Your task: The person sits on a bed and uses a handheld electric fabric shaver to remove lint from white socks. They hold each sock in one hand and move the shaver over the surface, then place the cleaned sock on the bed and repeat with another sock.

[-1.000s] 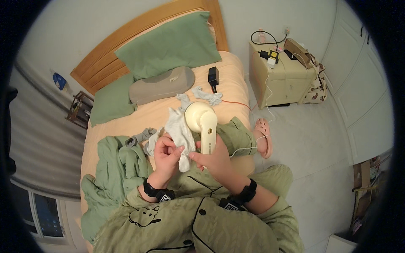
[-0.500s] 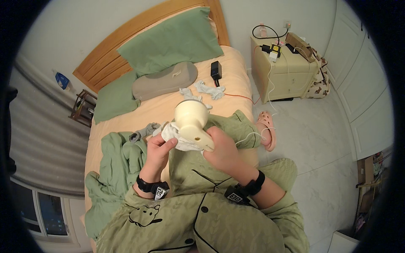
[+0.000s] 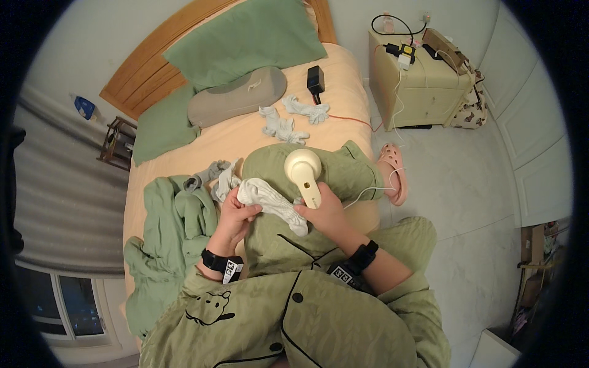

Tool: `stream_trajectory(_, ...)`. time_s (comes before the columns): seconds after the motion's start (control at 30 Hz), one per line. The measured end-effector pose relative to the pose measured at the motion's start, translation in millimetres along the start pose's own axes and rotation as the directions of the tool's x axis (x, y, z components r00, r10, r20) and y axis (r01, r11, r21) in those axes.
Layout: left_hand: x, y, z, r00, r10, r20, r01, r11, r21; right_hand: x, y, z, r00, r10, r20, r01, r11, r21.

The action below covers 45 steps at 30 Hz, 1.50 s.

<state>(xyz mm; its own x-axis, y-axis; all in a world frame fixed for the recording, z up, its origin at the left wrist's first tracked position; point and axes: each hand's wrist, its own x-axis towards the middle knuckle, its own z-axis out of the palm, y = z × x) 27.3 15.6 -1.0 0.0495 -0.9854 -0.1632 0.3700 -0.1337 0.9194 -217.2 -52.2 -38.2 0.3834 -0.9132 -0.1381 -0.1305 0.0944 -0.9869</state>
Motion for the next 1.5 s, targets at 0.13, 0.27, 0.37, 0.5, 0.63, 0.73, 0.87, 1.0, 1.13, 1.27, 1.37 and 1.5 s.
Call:
stream_trajectory(0.13,-5.6,4.9,2.9,0.982,-0.19,-0.018,0.178,0.945,-0.273,-3.2,7.9,5.2,1.0,0.021,-0.008,-0.022,0.993,-0.113)
stream_trajectory(0.27,-7.3,6.9,2.3,0.971,-0.237,-0.023,0.228,0.954,-0.195,-5.7,7.7,3.7,1.0,0.022,-0.008,-0.023,0.996,-0.088)
stream_trajectory(0.37,-7.7,6.0,-5.3,0.972,-0.231,0.036,0.23,0.912,-0.338,-3.6,4.1,-1.5,0.995,-0.047,-0.085,0.051,0.997,0.052)
stream_trajectory(0.5,-7.0,-1.5,-7.2,0.984,-0.131,0.123,0.179,0.784,-0.594,3.1,-8.0,-14.3,0.992,-0.054,-0.115,0.078,0.975,0.21)
stream_trajectory(0.63,-6.7,0.5,-1.6,0.955,-0.031,0.294,0.219,0.743,-0.632,7.8,-24.5,-24.2,0.993,-0.051,-0.106,0.076,0.965,0.252)
stream_trajectory(0.73,-12.3,7.1,3.8,0.959,-0.097,0.266,0.231,0.814,-0.533,13.5,-32.2,-28.6,0.991,-0.07,-0.111,0.098,0.96,0.264)
stream_trajectory(0.87,-13.1,6.1,12.2,0.918,-0.325,0.226,0.392,0.829,-0.4,22.5,-30.3,-31.7,0.99,-0.085,-0.114,0.118,0.936,0.333)
stream_trajectory(1.0,-4.3,0.4,21.6,0.961,-0.236,0.146,0.268,0.928,-0.26,26.6,-29.4,-31.6,0.932,-0.297,-0.209,0.322,0.942,0.097)
stream_trajectory(1.13,5.4,5.1,36.3,0.999,-0.045,-0.021,0.04,0.982,-0.184,7.4,-45.9,-32.9,0.917,-0.306,-0.256,0.3,0.952,-0.063)
stream_trajectory(1.27,15.2,6.6,66.5,0.996,0.041,0.073,-0.018,0.956,-0.294,-17.4,-67.6,-20.3,0.994,-0.096,-0.051,0.103,0.982,0.156)
stream_trajectory(1.37,16.0,3.8,91.9,0.97,0.067,0.235,0.009,0.952,-0.305,-16.6,-74.7,-6.6,0.913,-0.391,-0.118,0.395,0.919,0.01)
stream_trajectory(1.5,11.2,-0.7,113.9,0.943,0.01,0.332,0.06,0.978,-0.201,-12.9,-71.4,-7.6,0.807,-0.437,-0.397,0.378,0.899,-0.222)
